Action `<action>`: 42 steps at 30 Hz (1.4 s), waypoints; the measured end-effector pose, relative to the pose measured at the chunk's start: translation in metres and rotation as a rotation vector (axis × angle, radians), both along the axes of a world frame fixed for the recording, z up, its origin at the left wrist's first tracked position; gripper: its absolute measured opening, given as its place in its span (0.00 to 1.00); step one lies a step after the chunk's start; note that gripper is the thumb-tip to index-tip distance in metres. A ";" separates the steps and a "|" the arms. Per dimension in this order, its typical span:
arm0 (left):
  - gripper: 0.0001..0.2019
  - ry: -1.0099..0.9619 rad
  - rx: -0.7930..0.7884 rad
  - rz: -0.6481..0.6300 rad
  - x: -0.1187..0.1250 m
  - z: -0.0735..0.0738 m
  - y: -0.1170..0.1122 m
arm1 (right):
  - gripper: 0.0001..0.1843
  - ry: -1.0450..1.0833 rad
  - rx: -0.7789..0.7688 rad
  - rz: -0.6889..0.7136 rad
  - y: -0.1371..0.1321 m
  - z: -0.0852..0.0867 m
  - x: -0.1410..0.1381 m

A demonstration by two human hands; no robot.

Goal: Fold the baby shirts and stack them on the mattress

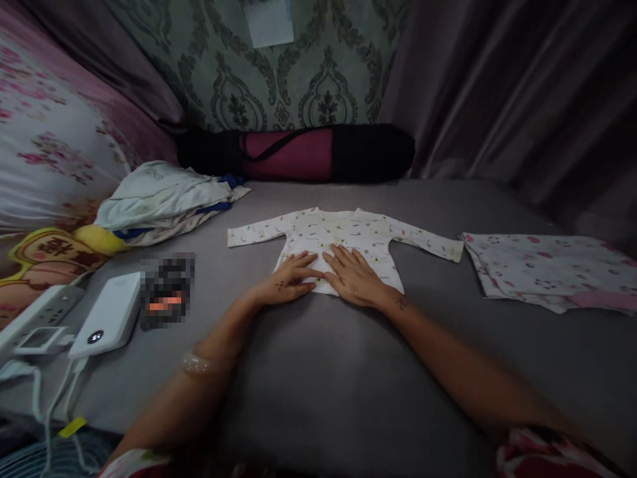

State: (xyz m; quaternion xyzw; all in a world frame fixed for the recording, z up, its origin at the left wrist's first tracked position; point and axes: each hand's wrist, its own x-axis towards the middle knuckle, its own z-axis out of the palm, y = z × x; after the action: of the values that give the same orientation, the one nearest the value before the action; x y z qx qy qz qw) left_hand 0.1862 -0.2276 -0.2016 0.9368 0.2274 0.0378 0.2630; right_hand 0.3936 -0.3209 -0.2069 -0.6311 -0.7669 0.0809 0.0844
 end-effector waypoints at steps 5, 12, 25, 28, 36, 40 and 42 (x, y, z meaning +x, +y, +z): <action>0.15 -0.087 -0.038 0.025 0.000 -0.003 0.001 | 0.34 0.140 -0.060 -0.014 0.004 0.006 0.007; 0.15 -0.082 0.100 0.303 0.046 0.015 0.001 | 0.37 -0.018 0.046 -0.388 0.017 -0.006 0.039; 0.26 0.053 0.411 0.235 0.117 -0.028 -0.016 | 0.33 -0.096 0.091 -0.473 0.013 -0.016 0.042; 0.26 0.048 0.445 0.237 0.116 -0.029 -0.017 | 0.33 -0.110 0.064 -0.463 0.015 -0.016 0.043; 0.24 -0.022 0.446 0.312 0.116 -0.025 -0.023 | 0.32 -0.074 -0.013 -0.433 0.034 -0.003 0.044; 0.25 0.009 0.432 0.323 0.116 -0.024 -0.026 | 0.32 -0.078 0.010 -0.446 0.058 -0.001 0.046; 0.26 0.034 0.424 0.316 0.116 -0.025 -0.026 | 0.32 -0.089 0.047 -0.482 0.071 -0.003 0.049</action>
State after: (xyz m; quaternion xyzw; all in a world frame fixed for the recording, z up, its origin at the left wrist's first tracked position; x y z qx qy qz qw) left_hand 0.3024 -0.2540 -0.2264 0.9245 0.3621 0.1096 0.0477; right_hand 0.4427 -0.2495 -0.2100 -0.7965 -0.5989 0.0128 0.0819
